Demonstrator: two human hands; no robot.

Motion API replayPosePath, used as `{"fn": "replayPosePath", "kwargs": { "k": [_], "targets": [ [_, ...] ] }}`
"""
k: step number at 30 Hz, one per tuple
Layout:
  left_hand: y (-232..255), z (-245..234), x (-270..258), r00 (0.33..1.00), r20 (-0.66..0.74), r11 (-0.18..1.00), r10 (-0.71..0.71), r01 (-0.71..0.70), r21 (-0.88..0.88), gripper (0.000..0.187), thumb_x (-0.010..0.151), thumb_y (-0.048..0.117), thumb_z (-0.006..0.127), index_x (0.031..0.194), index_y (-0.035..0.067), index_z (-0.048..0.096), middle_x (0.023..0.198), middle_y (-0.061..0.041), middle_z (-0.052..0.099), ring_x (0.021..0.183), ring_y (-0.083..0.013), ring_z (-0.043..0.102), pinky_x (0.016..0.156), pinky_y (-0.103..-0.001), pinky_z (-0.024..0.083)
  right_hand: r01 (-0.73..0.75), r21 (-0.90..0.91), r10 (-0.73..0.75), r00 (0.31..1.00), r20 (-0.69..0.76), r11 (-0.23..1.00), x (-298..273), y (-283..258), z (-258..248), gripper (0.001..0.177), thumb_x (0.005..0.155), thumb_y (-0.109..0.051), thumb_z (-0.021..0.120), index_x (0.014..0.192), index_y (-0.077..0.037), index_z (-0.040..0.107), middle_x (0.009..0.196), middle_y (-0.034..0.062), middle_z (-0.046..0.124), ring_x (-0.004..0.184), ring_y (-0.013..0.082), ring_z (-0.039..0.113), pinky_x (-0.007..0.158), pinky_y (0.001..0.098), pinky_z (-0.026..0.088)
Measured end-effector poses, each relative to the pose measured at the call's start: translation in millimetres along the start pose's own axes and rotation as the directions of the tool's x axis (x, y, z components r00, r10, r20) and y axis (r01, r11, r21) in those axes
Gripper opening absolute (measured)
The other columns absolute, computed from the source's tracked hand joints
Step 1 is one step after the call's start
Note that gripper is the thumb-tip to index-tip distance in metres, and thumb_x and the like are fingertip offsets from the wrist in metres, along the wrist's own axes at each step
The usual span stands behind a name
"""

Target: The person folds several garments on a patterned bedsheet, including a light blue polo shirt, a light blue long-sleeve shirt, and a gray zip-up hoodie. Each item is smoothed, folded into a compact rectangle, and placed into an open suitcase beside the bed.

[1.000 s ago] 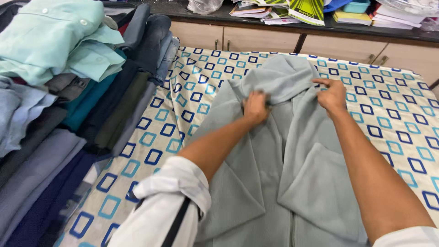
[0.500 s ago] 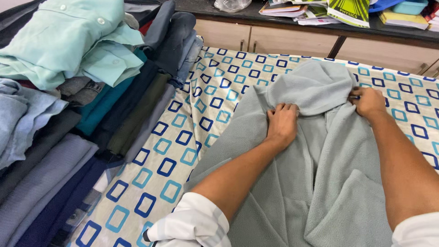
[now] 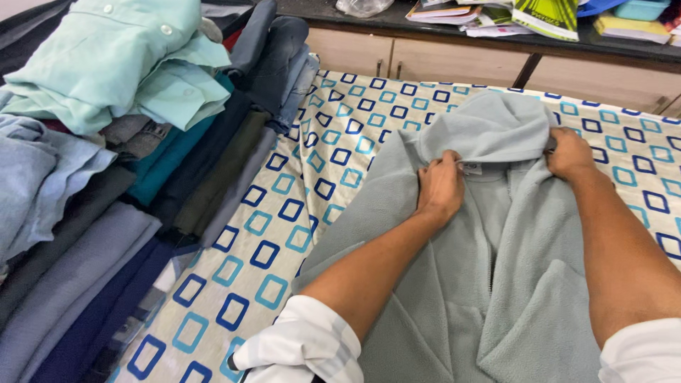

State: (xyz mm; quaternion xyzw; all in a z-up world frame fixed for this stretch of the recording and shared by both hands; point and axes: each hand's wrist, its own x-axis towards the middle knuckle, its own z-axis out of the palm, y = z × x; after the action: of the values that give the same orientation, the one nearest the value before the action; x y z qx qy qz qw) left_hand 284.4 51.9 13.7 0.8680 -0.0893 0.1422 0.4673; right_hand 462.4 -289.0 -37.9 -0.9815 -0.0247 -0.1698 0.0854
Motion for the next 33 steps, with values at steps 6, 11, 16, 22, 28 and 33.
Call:
{"fn": "replayPosePath", "kwargs": {
  "k": [6, 11, 16, 22, 28, 33],
  "targets": [
    [-5, 4, 2, 0.998, -0.023, 0.998, 0.055, -0.056, -0.017, 0.022, 0.095, 0.018, 0.064, 0.112, 0.006, 0.057, 0.108, -0.019, 0.069, 0.115, -0.0353, 0.06, 0.105, -0.051, 0.037, -0.058, -0.124, 0.058, 0.998, -0.005, 0.991, 1, 1, -3, 0.024, 0.093, -0.01, 0.073, 0.116, -0.005, 0.076, 0.115, 0.0251, 0.073, 0.111, 0.0436, 0.068, 0.103, 0.0494, 0.054],
    [-11, 3, 6, 0.998, 0.032, 0.989, -0.057, 0.061, -0.132, 0.021, 0.098, 0.024, 0.064, 0.109, 0.009, 0.057, 0.104, -0.013, 0.062, 0.102, -0.0332, 0.063, 0.103, -0.051, 0.038, -0.132, 0.255, 0.245, 0.84, -0.484, 0.958, 9, -52, -55, 0.024, 0.09, -0.007, 0.072, 0.112, 0.001, 0.067, 0.106, 0.0279, 0.069, 0.098, 0.0456, 0.067, 0.086, 0.0525, 0.051],
    [-10, 8, 9, 0.93, -0.347, 0.992, 0.123, -0.12, 0.028, 0.045, 0.079, 0.047, 0.078, 0.08, 0.004, 0.063, 0.093, -0.013, 0.064, 0.097, -0.0324, 0.059, 0.089, -0.044, 0.044, 0.099, 0.272, 0.1, 0.769, -0.632, 0.957, -19, -141, -152, 0.025, 0.076, 0.002, 0.066, 0.1, -0.005, 0.062, 0.087, 0.0193, 0.069, 0.083, 0.0395, 0.068, 0.074, 0.0511, 0.051],
    [-11, 11, 14, 0.977, 0.06, 0.866, -0.205, 0.21, -0.455, 0.086, 0.092, 0.081, 0.045, 0.079, 0.0, 0.072, 0.066, -0.009, 0.067, 0.061, -0.019, 0.061, 0.068, -0.039, 0.05, 0.181, 0.138, -0.117, 0.918, -0.378, 0.974, -124, -220, -212, 0.033, 0.076, -0.012, 0.073, 0.108, -0.018, 0.082, 0.094, 0.0185, 0.075, 0.087, 0.039, 0.071, 0.081, 0.048, 0.056],
    [4, -2, 8, 0.882, 0.344, 0.593, -0.323, 0.472, -0.653, 0.073, 0.086, 0.065, 0.063, 0.12, 0.001, 0.058, 0.094, -0.013, 0.071, 0.077, -0.0218, 0.067, 0.067, -0.037, 0.05, 0.119, 0.078, -0.124, 0.99, 0.066, 0.99, -216, -243, -213, 0.036, 0.076, -0.017, 0.074, 0.11, -0.019, 0.081, 0.101, 0.0172, 0.077, 0.095, 0.0366, 0.072, 0.086, 0.0457, 0.056],
    [5, -24, -43, 0.976, 0.166, 0.922, -0.142, 0.192, -0.336, 0.075, 0.073, 0.022, 0.079, 0.138, 0.0, 0.049, 0.124, -0.02, 0.066, 0.108, -0.0325, 0.068, 0.088, -0.045, 0.057, 0.11, 0.115, -0.15, 0.885, 0.441, 0.987, -248, -244, -212, 0.041, 0.074, -0.025, 0.079, 0.115, -0.017, 0.078, 0.104, 0.0106, 0.08, 0.096, 0.0285, 0.077, 0.088, 0.0396, 0.059]
  ]
}}
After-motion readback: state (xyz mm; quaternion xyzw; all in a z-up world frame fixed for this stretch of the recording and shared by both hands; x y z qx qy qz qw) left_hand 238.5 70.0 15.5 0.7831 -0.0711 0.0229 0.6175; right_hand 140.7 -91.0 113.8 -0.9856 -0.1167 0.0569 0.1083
